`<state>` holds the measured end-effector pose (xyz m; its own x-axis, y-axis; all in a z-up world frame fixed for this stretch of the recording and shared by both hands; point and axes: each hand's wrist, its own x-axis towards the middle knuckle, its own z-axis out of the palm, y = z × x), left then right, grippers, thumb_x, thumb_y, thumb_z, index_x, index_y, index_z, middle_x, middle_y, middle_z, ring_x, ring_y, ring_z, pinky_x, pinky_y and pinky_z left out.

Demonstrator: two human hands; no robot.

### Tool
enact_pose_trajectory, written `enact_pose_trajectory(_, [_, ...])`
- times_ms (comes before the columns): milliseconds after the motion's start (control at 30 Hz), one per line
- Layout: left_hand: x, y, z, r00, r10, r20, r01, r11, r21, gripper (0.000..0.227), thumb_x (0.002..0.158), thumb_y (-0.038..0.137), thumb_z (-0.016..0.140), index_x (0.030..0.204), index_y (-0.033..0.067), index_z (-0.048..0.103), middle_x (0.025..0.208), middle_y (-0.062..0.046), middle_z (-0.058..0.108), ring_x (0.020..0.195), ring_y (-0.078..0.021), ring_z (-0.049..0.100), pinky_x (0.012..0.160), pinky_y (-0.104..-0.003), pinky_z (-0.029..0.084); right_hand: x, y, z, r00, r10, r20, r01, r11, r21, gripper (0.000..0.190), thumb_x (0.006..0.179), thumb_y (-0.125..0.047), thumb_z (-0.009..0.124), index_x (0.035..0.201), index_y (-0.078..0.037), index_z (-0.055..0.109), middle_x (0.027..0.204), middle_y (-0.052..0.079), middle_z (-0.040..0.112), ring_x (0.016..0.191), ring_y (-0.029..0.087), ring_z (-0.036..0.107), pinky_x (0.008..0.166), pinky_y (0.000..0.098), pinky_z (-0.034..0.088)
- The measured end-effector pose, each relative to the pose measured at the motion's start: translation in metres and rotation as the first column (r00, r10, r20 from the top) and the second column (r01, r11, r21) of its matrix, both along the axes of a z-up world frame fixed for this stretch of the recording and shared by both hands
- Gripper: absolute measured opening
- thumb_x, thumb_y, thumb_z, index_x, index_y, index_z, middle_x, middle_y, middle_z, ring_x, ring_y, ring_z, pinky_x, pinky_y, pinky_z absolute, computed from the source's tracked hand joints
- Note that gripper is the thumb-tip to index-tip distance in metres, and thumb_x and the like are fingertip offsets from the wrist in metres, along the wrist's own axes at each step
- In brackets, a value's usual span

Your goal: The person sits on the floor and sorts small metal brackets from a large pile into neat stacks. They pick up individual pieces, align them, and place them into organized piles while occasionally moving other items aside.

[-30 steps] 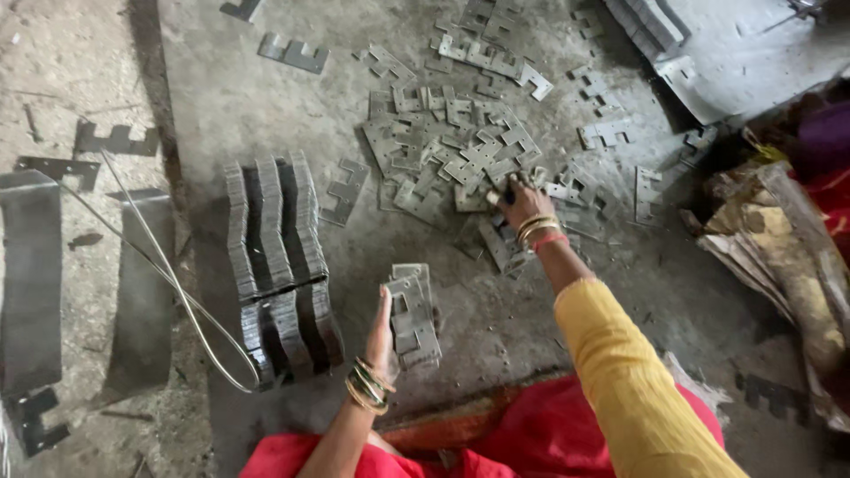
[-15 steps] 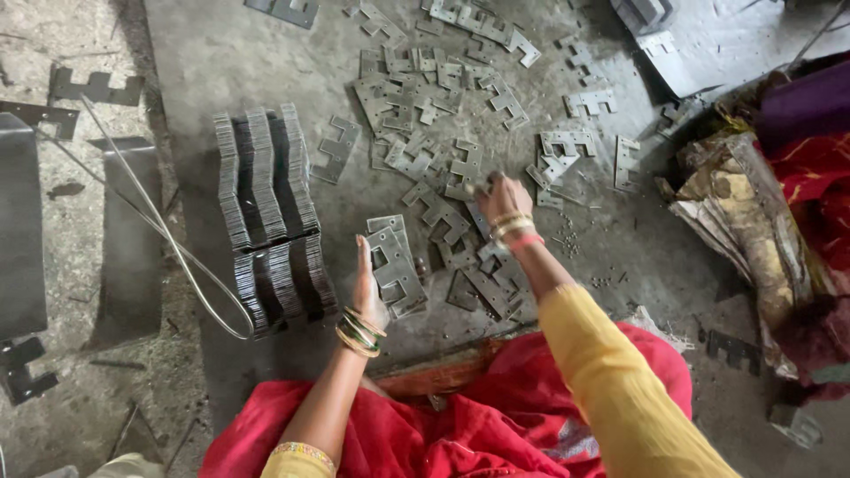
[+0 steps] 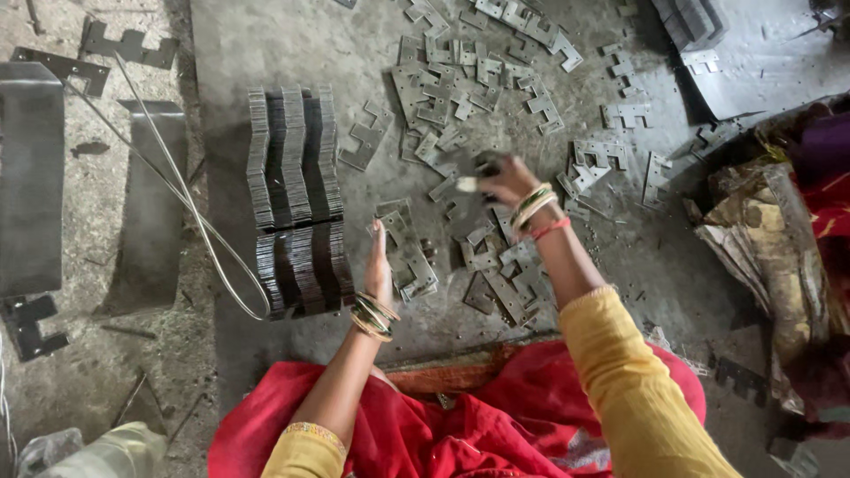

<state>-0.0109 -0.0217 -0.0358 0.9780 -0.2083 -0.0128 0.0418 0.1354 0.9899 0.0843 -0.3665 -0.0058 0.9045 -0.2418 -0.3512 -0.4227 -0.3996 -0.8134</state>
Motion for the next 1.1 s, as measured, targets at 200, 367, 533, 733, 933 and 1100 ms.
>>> enact_pose_trajectory(200, [0.000, -0.004, -0.010, 0.892, -0.009, -0.452, -0.159, 0.930, -0.331, 0.057, 0.112, 0.034, 0.029, 0.161, 0.0046, 0.022, 0.171, -0.005, 0.020, 0.157, -0.0159, 0.018, 0.126, -0.030, 0.014, -0.041, 0.060, 0.017, 0.932, 0.179, -0.316, -0.362, 0.540, -0.760, 0.081, 0.087, -0.015, 0.077, 0.155, 0.005, 0.040, 0.101, 0.029, 0.074, 0.099, 0.042, 0.073, 0.082, 0.0507, 0.058])
enact_pose_trajectory(367, [0.005, 0.004, -0.006, 1.000, 0.021, 0.006, -0.021, 0.998, 0.061, 0.058, 0.112, 0.033, 0.030, 0.160, 0.0024, 0.030, 0.169, -0.010, 0.030, 0.156, -0.0196, 0.028, 0.126, -0.031, 0.020, -0.051, 0.078, 0.053, 0.967, 0.241, -0.083, -0.235, 0.715, -0.658, 0.056, 0.074, -0.026, 0.086, 0.124, -0.004, 0.071, 0.105, 0.027, 0.072, 0.102, 0.043, 0.070, 0.087, 0.0484, 0.057])
enact_pose_trajectory(533, [0.009, 0.000, 0.006, 0.941, -0.029, -0.338, -0.035, 0.982, -0.184, 0.061, 0.110, 0.038, 0.038, 0.158, 0.0014, 0.035, 0.166, -0.015, 0.037, 0.153, -0.0250, 0.035, 0.123, -0.033, 0.025, -0.056, 0.075, 0.094, 0.931, 0.300, 0.208, -0.216, 0.912, -0.348, 0.056, 0.072, -0.033, 0.088, 0.113, 0.000, 0.072, 0.097, 0.024, 0.075, 0.091, 0.037, 0.074, 0.082, 0.0434, 0.058])
enact_pose_trajectory(733, [-0.006, 0.002, 0.060, 0.846, -0.122, -0.520, -0.102, 0.919, -0.382, 0.076, 0.101, 0.054, 0.045, 0.160, 0.0078, 0.032, 0.168, -0.010, 0.031, 0.152, -0.0210, 0.031, 0.122, -0.036, 0.024, -0.137, 0.061, 0.131, 0.974, 0.003, -0.224, -0.153, 0.741, -0.653, 0.069, 0.075, -0.056, 0.088, 0.113, -0.001, 0.068, 0.098, 0.024, 0.074, 0.093, 0.037, 0.074, 0.081, 0.0459, 0.057])
enact_pose_trajectory(933, [-0.012, 0.003, 0.094, 0.858, -0.101, -0.504, -0.118, 0.915, -0.385, 0.080, 0.095, 0.059, 0.056, 0.156, 0.0092, 0.042, 0.160, -0.004, 0.043, 0.145, -0.0168, 0.040, 0.117, -0.036, 0.030, -0.212, 0.032, 0.088, 0.977, -0.010, -0.215, -0.153, 0.669, -0.728, 0.075, 0.066, -0.051, 0.091, 0.120, -0.006, 0.065, 0.104, 0.024, 0.074, 0.100, 0.042, 0.070, 0.085, 0.0494, 0.057])
enact_pose_trajectory(1100, [-0.012, 0.005, 0.105, 0.748, -0.361, -0.557, -0.038, 0.815, -0.579, 0.062, 0.098, 0.057, 0.061, 0.132, 0.0043, 0.059, 0.111, -0.015, 0.063, 0.098, -0.0325, 0.060, 0.084, -0.050, 0.051, -0.214, 0.011, 0.057, 0.986, 0.103, -0.128, -0.164, 0.651, -0.741, 0.083, 0.054, -0.046, 0.100, 0.112, -0.001, 0.063, 0.103, 0.025, 0.072, 0.100, 0.044, 0.067, 0.085, 0.0487, 0.055])
